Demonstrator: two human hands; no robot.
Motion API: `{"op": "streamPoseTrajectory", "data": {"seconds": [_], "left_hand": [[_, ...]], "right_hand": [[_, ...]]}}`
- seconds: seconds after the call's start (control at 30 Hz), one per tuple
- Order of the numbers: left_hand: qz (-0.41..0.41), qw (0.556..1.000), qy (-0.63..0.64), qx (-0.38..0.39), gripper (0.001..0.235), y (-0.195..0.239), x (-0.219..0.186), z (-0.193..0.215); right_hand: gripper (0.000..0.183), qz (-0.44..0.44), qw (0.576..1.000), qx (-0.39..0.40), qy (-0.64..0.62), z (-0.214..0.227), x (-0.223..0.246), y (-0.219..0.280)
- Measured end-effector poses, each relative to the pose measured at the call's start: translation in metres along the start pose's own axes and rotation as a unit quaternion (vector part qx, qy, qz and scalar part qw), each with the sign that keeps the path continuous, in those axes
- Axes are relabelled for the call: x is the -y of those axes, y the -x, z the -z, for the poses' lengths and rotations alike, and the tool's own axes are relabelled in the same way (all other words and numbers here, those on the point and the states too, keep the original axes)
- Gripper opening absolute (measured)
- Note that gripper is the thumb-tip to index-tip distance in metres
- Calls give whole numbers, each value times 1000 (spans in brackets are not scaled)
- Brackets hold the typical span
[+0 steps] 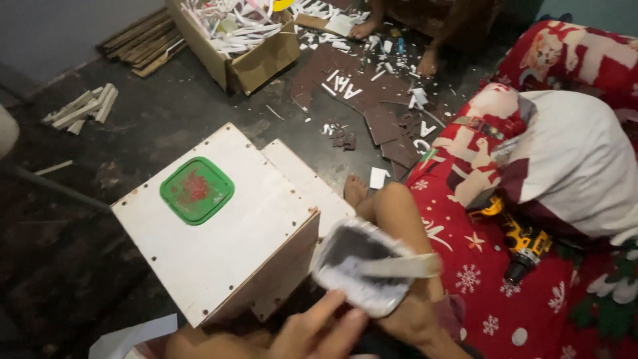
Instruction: Applying filler paste to a wooden box and sanding the surface to smooth it.
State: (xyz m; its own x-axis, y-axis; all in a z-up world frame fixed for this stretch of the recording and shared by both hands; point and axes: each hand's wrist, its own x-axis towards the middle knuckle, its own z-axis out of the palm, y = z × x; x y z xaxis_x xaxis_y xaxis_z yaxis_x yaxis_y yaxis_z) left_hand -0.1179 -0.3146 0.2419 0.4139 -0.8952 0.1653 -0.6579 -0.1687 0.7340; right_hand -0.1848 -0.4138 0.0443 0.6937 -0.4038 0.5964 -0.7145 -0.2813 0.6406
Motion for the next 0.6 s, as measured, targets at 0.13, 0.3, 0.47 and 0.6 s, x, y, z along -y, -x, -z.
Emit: {"op": "streamPoseTrajectory", "data": {"seconds": [0.13, 0.3, 0.47, 0.6], "left_hand": [[-125, 927, -245, -254, 44, -36, -53, -5], [-70, 962, -210, -158, 48, -20, -22, -39], [127, 917, -261, -272, 28, 23, -34, -9], [126, 944, -262, -160, 33, 23, -57, 31]], "right_hand": [[46, 67, 880, 86, -463, -72, -127, -51], [91, 136, 412, 156, -887, -9, -135, -96], [109, -52, 451, 211, -866, -8, -117, -90], [39, -388, -38, 387, -835, -2, -107, -96]]}}
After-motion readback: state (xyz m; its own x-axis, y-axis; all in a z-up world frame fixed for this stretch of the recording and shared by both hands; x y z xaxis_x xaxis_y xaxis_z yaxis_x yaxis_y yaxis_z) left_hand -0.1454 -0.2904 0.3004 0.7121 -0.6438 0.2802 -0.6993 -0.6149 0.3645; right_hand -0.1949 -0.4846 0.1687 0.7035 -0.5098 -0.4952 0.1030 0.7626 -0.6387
